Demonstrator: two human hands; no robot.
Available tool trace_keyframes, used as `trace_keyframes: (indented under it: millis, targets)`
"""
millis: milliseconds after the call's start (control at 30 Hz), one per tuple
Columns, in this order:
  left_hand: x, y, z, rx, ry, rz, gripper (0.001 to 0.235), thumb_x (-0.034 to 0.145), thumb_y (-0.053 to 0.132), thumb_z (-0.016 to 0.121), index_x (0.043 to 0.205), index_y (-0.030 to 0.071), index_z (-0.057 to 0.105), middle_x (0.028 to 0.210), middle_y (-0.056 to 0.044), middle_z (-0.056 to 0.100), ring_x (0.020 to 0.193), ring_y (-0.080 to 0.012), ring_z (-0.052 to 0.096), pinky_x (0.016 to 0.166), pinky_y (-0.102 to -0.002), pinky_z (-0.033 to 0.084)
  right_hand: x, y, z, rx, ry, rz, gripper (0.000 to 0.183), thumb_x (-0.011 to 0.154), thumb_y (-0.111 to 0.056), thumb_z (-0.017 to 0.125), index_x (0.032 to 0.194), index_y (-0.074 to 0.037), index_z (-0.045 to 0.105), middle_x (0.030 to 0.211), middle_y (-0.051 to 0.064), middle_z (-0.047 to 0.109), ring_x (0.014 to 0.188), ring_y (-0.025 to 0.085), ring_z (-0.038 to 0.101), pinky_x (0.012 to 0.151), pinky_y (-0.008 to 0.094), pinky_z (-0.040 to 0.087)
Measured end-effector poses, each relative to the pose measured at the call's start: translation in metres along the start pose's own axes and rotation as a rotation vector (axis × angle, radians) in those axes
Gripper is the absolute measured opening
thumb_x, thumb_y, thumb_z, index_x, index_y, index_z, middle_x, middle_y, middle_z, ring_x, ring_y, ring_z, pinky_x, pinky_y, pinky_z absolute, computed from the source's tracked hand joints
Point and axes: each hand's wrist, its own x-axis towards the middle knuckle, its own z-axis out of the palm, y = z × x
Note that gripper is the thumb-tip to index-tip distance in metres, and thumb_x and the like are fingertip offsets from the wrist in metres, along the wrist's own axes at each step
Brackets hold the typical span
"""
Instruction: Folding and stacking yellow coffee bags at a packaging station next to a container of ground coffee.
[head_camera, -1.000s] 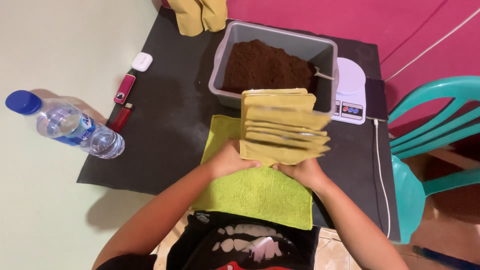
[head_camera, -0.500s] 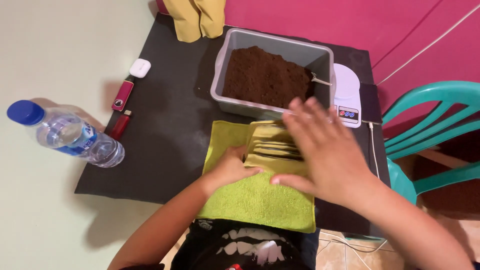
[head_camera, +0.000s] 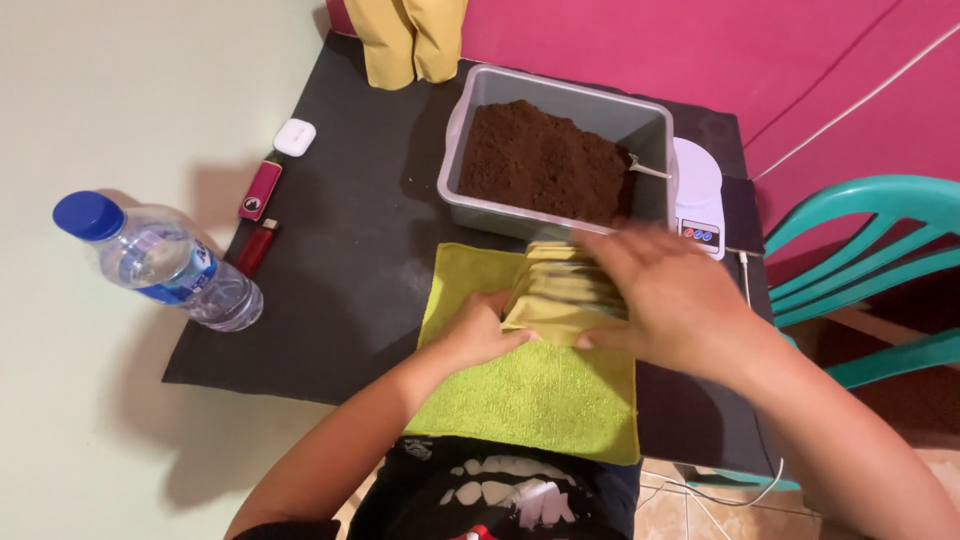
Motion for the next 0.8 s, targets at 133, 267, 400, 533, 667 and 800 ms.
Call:
trace_keyframes:
  millis: [133, 267, 400, 533, 667, 800]
  targets:
    - [0.003, 0.003, 0.001, 0.068, -0.006, -0.071, 0.075, 0.091, 0.032, 0.075, 0.156, 0.016, 0.042, 0.080, -0.004, 0.066, 0.044, -0.0081, 0.041, 0.039, -0.025, 0.037, 0.009, 0.009, -0.002, -0.032, -0.070, 0.121, 0.030, 0.079, -0.046, 0.077, 0.092, -0.024, 0.062, 0.083, -0.001, 0.071, 0.086, 0.030, 0.070, 0.063, 0.048, 0.050]
    - [-0.003, -0.007, 0.001, 0.034, -0.007, 0.024, 0.057, 0.094, 0.025, 0.072, 0.141, 0.004, 0.048, 0.090, -0.015, 0.067, 0.054, -0.0130, 0.052, 0.044, -0.023, 0.046, 0.009, 0.006, -0.020, 0.011, 0.002, 0.149, 0.032, 0.077, -0.043, 0.079, 0.101, -0.026, 0.067, 0.087, -0.001, 0.075, 0.088, 0.029, 0.072, 0.071, 0.044, 0.052]
    - [-0.007, 0.005, -0.016, -0.093, 0.025, 0.119, 0.039, 0.095, 0.013, 0.071, 0.124, -0.011, 0.061, 0.103, -0.026, 0.071, 0.063, -0.0183, 0.064, 0.047, -0.022, 0.052, -0.008, 0.036, -0.009, 0.487, 0.196, 0.206, 0.034, 0.065, -0.013, 0.089, 0.098, -0.013, 0.080, 0.085, 0.012, 0.081, 0.090, 0.032, 0.079, 0.082, 0.041, 0.059]
    - [-0.018, -0.010, -0.023, -0.134, 0.036, 0.192, 0.041, 0.093, 0.010, 0.071, 0.126, -0.011, 0.060, 0.104, -0.027, 0.070, 0.058, -0.0146, 0.061, 0.046, -0.022, 0.054, -0.032, 0.069, 0.041, 0.694, 0.392, 0.208, 0.032, 0.071, -0.007, 0.090, 0.101, -0.008, 0.080, 0.092, 0.014, 0.079, 0.092, 0.026, 0.076, 0.083, 0.037, 0.057]
    - [-0.046, -0.052, -0.047, -0.554, 0.354, 0.383, 0.074, 0.066, 0.007, 0.089, 0.130, -0.004, 0.053, 0.110, -0.022, 0.065, 0.101, -0.0333, 0.065, 0.082, -0.045, 0.060, -0.051, 0.101, 0.101, 1.371, 0.757, 0.064, 0.071, 0.074, 0.003, 0.074, 0.141, 0.009, 0.051, 0.116, 0.028, 0.067, 0.109, 0.038, 0.070, 0.098, 0.051, 0.058]
    - [-0.076, -0.056, -0.108, -0.736, 0.729, 0.397, 0.089, 0.064, -0.003, 0.085, 0.139, 0.003, 0.037, 0.119, -0.016, 0.054, 0.109, -0.0313, 0.059, 0.093, -0.041, 0.055, -0.057, 0.129, 0.162, 1.493, 0.866, 0.153, 0.042, 0.093, -0.001, 0.064, 0.133, 0.008, 0.056, 0.108, 0.027, 0.070, 0.100, 0.034, 0.073, 0.095, 0.041, 0.057]
